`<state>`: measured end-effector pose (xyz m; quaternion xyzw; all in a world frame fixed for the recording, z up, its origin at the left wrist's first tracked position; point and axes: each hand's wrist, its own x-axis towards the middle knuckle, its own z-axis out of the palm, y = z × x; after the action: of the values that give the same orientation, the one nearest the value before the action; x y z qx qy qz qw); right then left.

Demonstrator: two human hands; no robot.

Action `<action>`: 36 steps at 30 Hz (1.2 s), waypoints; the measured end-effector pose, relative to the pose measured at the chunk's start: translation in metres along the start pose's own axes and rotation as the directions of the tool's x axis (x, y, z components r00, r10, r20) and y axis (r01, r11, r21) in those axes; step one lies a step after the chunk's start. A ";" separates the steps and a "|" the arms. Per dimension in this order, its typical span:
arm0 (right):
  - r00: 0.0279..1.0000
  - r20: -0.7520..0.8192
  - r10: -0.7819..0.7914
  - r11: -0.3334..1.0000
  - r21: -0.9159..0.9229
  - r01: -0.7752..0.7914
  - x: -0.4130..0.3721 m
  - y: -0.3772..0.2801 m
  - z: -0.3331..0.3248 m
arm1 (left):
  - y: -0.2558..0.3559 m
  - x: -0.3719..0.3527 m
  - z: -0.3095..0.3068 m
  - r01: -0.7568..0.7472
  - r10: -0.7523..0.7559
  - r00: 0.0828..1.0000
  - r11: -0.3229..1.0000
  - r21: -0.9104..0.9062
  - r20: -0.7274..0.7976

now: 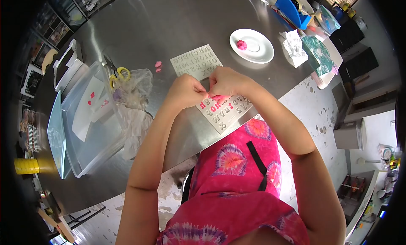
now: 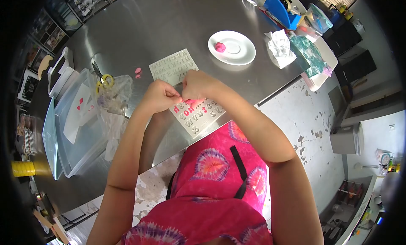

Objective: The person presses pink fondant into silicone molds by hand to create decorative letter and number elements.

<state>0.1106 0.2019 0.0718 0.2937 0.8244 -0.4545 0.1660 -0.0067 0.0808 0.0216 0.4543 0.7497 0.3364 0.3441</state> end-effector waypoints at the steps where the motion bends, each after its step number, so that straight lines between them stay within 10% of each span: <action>1: 1.000 0.001 -0.001 1.000 0.000 0.001 0.001 0.001 0.000 | 0.000 -0.001 0.000 -0.004 0.004 1.000 1.000 0.006 -0.017; 7: 0.998 0.041 -0.049 0.999 0.002 0.049 0.001 0.003 -0.002 | 0.003 -0.001 0.000 -0.002 0.002 0.999 1.000 0.000 -0.043; 16: 0.926 -0.295 -0.236 0.894 -0.439 0.088 -0.015 -0.001 0.026 | 0.002 -0.001 0.000 0.043 -0.044 0.999 0.999 -0.018 -0.022; 36: 0.947 -0.280 -0.159 0.987 -0.062 0.148 -0.027 0.020 0.018 | 0.002 -0.002 -0.003 0.013 -0.012 1.000 0.999 0.031 -0.011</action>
<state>0.1443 0.1857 0.0642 0.2873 0.8690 -0.4025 0.0161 -0.0069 0.0792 0.0253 0.4530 0.7594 0.3252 0.3350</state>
